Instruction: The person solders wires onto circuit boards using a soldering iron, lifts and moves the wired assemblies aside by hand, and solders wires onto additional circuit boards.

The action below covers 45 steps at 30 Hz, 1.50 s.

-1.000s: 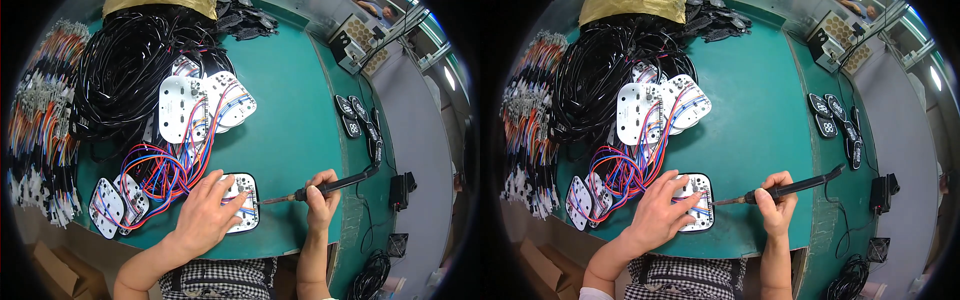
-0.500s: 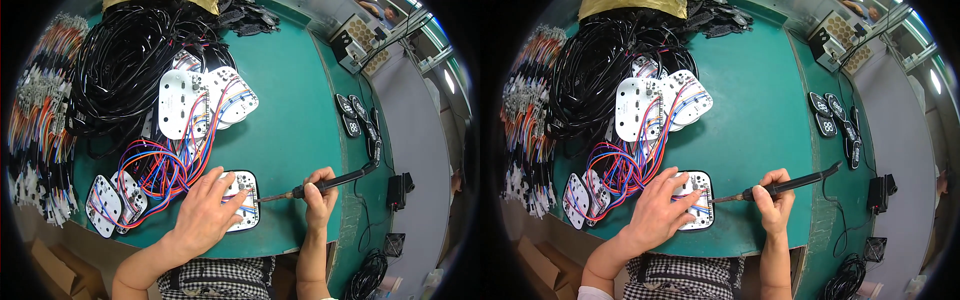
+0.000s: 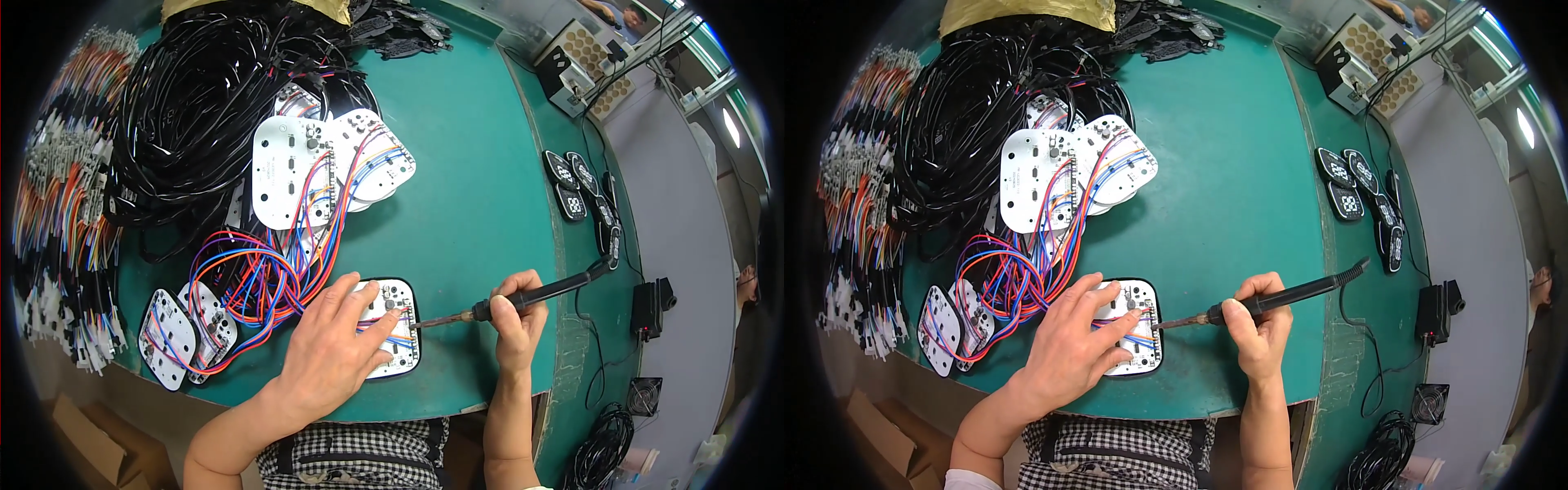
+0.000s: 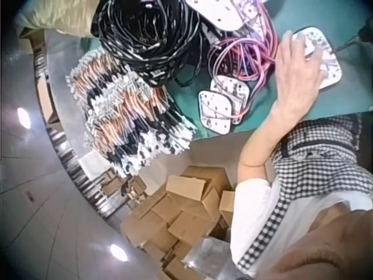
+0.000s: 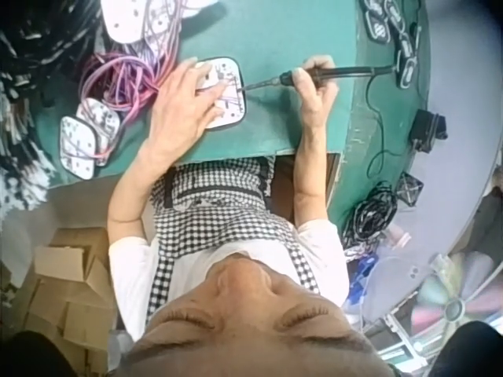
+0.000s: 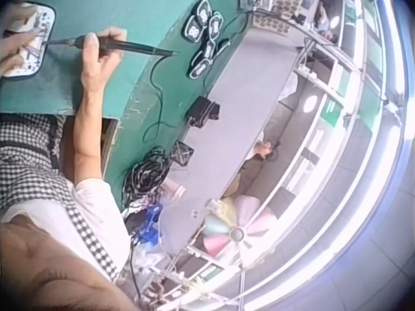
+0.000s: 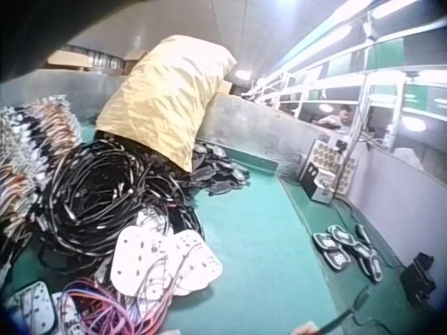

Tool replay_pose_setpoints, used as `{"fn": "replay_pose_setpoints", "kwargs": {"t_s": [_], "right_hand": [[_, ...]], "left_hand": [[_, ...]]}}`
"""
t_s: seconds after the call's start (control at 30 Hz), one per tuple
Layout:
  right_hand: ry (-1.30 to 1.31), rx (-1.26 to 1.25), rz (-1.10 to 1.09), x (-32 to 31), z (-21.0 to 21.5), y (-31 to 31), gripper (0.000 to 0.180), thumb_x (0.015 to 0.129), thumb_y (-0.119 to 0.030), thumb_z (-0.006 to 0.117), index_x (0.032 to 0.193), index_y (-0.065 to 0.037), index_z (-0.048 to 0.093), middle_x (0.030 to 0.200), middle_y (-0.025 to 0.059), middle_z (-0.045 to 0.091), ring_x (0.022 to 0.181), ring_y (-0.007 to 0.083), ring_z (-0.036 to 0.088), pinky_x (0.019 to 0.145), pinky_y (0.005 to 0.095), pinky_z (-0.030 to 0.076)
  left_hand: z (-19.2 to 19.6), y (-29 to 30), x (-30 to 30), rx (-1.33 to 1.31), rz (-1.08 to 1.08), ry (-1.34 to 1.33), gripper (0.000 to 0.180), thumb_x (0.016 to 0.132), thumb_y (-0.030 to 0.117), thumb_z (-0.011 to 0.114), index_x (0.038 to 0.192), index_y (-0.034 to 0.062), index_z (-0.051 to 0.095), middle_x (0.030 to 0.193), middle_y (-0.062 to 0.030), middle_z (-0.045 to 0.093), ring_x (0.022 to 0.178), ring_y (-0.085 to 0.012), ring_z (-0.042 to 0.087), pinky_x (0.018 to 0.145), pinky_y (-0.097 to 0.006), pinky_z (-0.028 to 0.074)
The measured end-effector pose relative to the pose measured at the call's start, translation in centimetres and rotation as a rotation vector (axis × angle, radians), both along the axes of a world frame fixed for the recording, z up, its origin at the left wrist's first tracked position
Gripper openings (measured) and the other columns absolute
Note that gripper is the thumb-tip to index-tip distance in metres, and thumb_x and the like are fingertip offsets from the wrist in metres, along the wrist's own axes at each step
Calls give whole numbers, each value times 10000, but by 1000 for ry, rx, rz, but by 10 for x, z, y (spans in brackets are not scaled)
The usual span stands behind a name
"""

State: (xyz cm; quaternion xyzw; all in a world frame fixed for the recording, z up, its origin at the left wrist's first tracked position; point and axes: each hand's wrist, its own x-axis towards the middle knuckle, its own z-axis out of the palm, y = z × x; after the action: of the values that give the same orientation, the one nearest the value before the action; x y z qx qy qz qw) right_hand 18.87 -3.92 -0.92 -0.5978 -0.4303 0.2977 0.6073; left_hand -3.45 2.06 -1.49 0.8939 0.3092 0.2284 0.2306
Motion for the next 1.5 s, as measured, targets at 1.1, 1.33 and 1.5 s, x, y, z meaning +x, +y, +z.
{"fn": "replay_pose_setpoints", "kwargs": {"t_s": [1.1,1.33,1.5], "right_hand": [[29,14,23,3,-4,-1,180,762,-113,617,841,-48,468,689,-26,449,579,37,399,507,190,324],[19,24,41,5,-4,0,178,763,-108,616,843,-48,470,700,-27,451,584,35,396,509,190,324],[140,162,-28,5,-3,0,192,759,-116,613,846,-55,453,691,-9,432,579,50,391,498,197,321]], "left_hand": [[0,1,0,-11,-11,-5,477,628,173,765,1085,116,640,1183,-135,513,1160,-352,437,920,-446,398],[2,1,0,-6,-5,1,489,616,179,772,1083,121,641,1186,-132,514,1158,-351,439,923,-444,398],[0,2,-2,18,-15,3,481,639,206,759,1093,111,632,1194,-140,506,1161,-342,429,938,-438,393]]}}
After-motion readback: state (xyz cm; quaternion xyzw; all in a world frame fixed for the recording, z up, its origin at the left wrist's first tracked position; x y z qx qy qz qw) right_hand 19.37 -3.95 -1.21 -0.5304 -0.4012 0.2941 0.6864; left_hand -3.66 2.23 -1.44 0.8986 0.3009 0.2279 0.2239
